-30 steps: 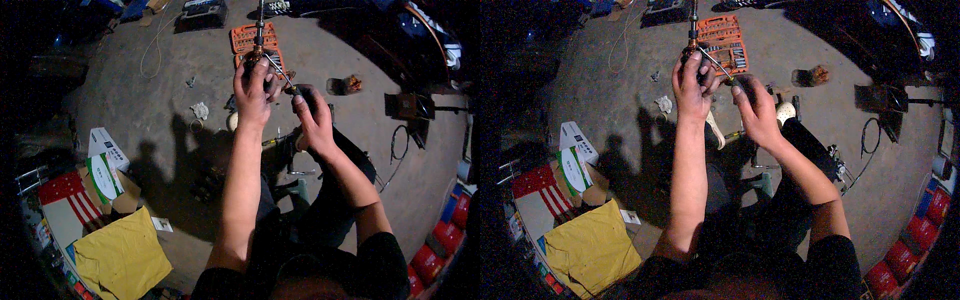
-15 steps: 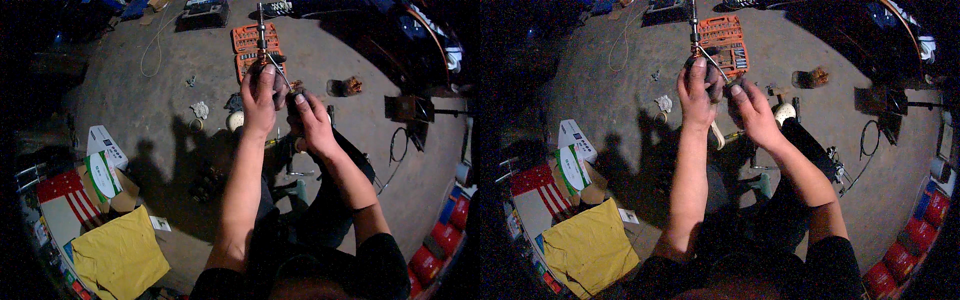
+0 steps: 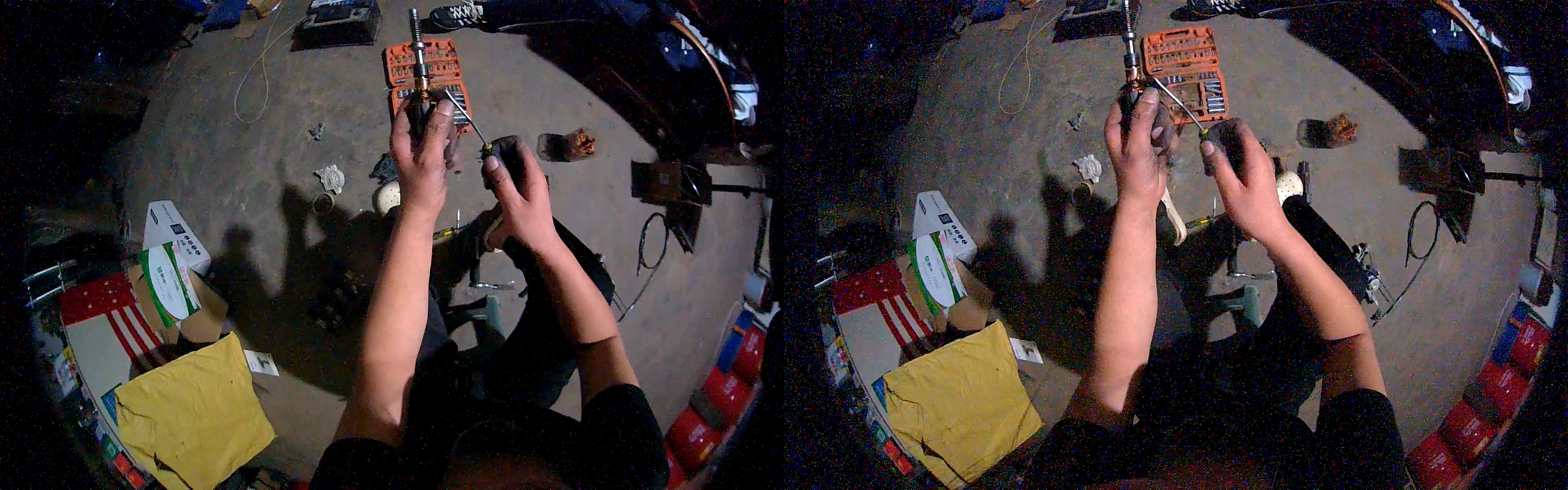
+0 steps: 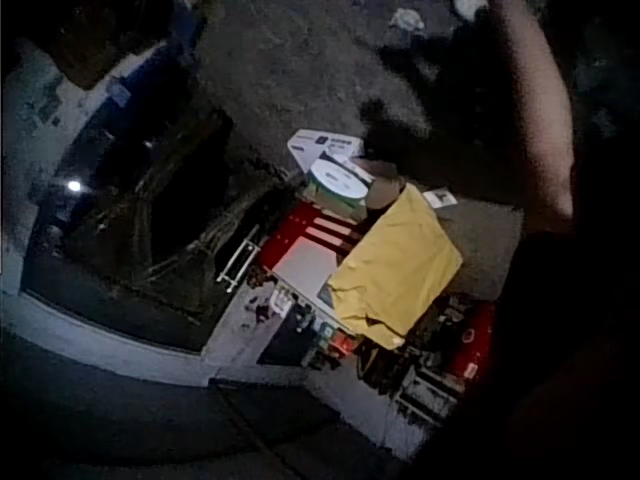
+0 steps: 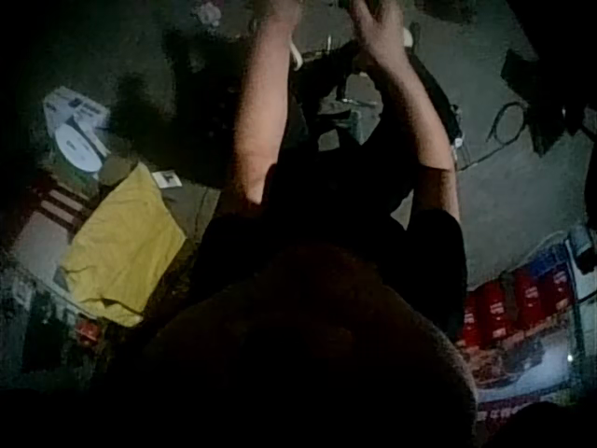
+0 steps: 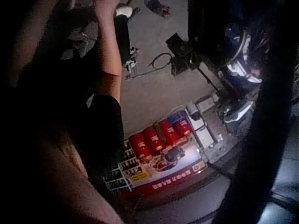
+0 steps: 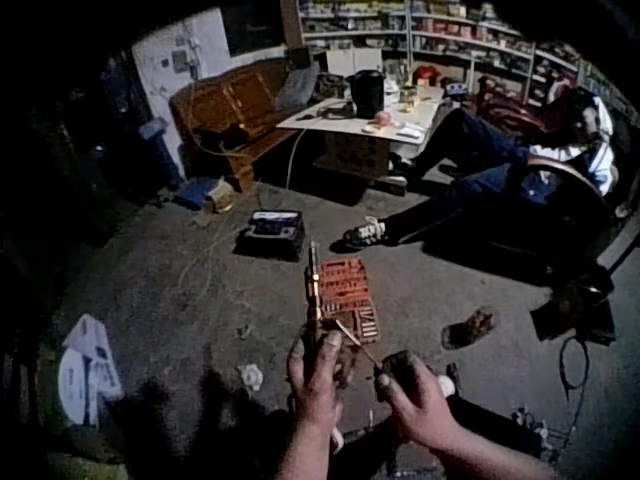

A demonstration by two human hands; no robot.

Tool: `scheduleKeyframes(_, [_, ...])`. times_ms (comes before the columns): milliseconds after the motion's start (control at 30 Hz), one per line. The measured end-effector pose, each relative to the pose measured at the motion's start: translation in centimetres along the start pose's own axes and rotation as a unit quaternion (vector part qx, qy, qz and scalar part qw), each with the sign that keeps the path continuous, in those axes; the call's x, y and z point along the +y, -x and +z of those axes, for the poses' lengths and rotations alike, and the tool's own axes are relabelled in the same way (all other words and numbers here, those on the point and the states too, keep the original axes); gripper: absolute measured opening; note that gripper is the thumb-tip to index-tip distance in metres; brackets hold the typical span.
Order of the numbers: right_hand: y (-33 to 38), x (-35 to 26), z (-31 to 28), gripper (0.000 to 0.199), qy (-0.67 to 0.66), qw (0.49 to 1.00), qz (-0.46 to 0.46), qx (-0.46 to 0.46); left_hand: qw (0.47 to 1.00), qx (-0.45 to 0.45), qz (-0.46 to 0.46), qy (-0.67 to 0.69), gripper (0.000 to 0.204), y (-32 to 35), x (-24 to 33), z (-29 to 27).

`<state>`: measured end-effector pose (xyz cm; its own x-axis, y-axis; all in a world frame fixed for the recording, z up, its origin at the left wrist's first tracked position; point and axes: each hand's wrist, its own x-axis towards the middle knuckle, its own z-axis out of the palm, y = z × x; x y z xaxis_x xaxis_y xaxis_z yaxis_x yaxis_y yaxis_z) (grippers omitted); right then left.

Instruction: The person sits on a stool in a workshop and assembles a mechanical component, likely a starter motor. They use a screwdriver to tighten screws on a copper-wound assembly and attach a metal ring. The person handles the component with both hands, adjusting parts and using tools to secure them.

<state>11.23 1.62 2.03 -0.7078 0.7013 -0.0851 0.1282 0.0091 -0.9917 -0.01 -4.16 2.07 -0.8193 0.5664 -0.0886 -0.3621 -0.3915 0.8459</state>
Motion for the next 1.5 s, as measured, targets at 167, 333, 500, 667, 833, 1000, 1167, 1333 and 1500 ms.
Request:
scheduleKeyframes(167, [-0.7,-0.9,-0.8,0.026,0.069,0.994,0.059,0.058,1.0,0.03,0.003,-0.004,0.015,-0.3,0.2,0.2])
scheduleKeyframes(333, [-2.5,-3.6,-1.9,0.032,-0.011,0.99,0.101,0.098,0.996,-0.05,-0.003,-0.068,0.016,-0.1,-0.1,-0.5])
scheduleKeyframes(500, [-2.8,-3.3,-1.8,0.029,-0.058,0.993,0.092,0.055,0.98,-0.125,0.044,-0.147,0.026,0.6,-2.0,0.8])
scheduleKeyframes(667, [-3.4,-2.8,-2.1,0.023,-0.11,0.989,0.067,0.07,0.97,-0.155,0.066,-0.175,0.027,0.8,-1.9,1.8])
scheduleKeyframes(833, [-3.0,-3.3,-2.6,0.022,-0.051,0.994,0.054,0.079,0.973,-0.135,0.068,-0.175,0.035,1.1,-2.7,2.5])
scheduleKeyframes(1000, [-3.2,-2.5,-3.0,0.02,-0.043,0.997,-0.001,0.057,0.992,-0.115,-0.044,-0.008,0.038,0.9,-3.1,2.1])
scheduleKeyframes(1167, [-2.9,-2.2,-3.0,0.02,-0.036,0.999,-0.013,0.022,0.98,-0.135,-0.096,0.109,0.031,0.5,-2.4,2.1])
scheduleKeyframes(1333, [-2.7,-2.1,-2.9,0.026,0.037,0.998,-0.046,-0.011,0.998,-0.034,-0.043,0.003,0.024,0.2,-3.0,2.0])
scheduleKeyframes(1500, [-2.9,-1.0,-5.0,0.031,0.002,1.0,-0.01,0.026,0.995,-0.026,-0.07,0.06,0.014,-0.1,-1.9,1.8])
